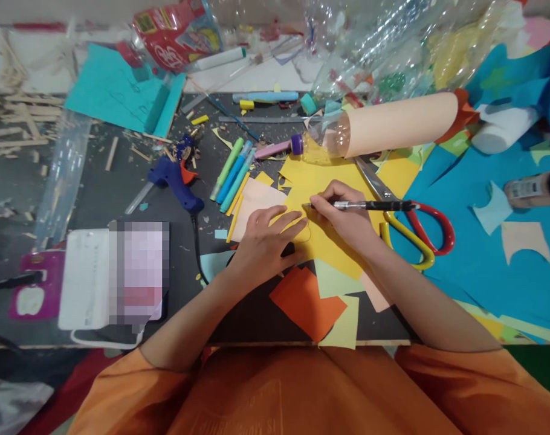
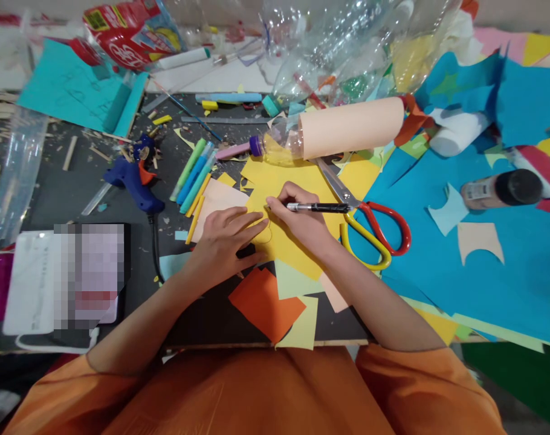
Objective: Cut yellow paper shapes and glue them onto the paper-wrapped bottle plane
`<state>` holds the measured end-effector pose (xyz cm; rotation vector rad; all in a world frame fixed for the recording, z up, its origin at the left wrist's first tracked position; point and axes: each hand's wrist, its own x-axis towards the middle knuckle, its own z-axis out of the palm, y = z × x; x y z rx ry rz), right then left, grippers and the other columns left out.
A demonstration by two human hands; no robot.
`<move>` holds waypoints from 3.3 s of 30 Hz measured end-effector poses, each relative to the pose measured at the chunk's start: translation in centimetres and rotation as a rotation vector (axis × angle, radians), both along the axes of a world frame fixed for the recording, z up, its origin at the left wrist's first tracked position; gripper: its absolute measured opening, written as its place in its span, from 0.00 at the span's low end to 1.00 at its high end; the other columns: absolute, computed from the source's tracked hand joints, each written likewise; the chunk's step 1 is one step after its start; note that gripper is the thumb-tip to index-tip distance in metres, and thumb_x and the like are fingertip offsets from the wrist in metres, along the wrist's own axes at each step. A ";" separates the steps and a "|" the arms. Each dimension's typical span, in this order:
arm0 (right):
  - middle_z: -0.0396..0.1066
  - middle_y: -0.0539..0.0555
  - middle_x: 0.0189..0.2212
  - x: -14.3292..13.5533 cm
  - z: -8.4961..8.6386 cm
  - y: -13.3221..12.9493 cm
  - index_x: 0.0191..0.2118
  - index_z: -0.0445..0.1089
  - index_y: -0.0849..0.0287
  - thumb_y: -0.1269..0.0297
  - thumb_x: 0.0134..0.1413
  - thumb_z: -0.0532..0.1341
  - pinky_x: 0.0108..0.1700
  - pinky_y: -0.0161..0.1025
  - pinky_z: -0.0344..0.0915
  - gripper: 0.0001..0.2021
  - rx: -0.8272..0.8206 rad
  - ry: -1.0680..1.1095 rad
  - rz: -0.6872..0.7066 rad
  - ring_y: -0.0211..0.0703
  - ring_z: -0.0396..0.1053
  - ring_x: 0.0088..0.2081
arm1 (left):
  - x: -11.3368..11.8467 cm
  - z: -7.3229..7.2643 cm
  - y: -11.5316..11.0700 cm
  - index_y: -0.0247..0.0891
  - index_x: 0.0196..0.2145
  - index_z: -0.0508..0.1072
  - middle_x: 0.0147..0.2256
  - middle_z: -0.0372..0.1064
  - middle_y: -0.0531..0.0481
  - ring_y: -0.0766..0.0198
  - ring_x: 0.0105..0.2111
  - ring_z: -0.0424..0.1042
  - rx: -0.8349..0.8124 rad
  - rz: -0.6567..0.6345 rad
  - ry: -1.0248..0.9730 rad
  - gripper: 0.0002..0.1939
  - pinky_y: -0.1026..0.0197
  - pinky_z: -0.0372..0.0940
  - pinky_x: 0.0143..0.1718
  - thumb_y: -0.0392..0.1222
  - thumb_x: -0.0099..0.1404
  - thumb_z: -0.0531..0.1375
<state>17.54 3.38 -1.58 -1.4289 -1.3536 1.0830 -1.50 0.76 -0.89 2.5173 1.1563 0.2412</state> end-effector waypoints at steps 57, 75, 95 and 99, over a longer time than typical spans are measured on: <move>0.79 0.54 0.34 -0.5 1.0 -2.0 0.34 0.73 0.53 0.55 0.63 0.58 0.42 0.43 0.71 0.11 0.199 0.005 0.028 0.44 0.76 0.36 | -1.0 -0.1 0.5 0.39 0.42 0.74 0.31 0.77 0.50 0.62 0.33 0.75 0.129 0.456 -0.382 0.12 0.57 0.66 0.40 0.45 0.71 0.53; 0.69 0.58 0.29 0.7 0.7 -2.9 0.34 0.70 0.58 0.61 0.65 0.54 0.33 0.41 0.58 0.11 0.338 -0.899 0.324 0.49 0.64 0.32 | -0.7 0.5 0.4 0.37 0.45 0.74 0.41 0.76 0.44 0.57 0.40 0.74 0.148 -0.045 -0.099 0.16 0.55 0.66 0.42 0.47 0.73 0.51; 0.60 0.44 0.15 -0.4 1.0 -0.3 0.21 0.60 0.55 0.58 0.54 0.61 0.24 0.35 0.57 0.14 -0.066 0.206 -0.001 0.34 0.57 0.19 | -1.0 0.4 0.6 0.39 0.55 0.72 0.50 0.72 0.38 0.50 0.49 0.70 0.056 -0.099 -0.090 0.24 0.46 0.66 0.51 0.57 0.71 0.51; 0.64 0.43 0.14 -1.0 1.0 0.3 0.21 0.61 0.55 0.64 0.49 0.62 0.22 0.33 0.57 0.10 -0.099 0.230 -0.023 0.32 0.58 0.17 | -1.3 0.3 0.7 0.39 0.56 0.70 0.57 0.67 0.35 0.47 0.56 0.66 0.025 -0.105 -0.102 0.26 0.42 0.63 0.55 0.57 0.70 0.53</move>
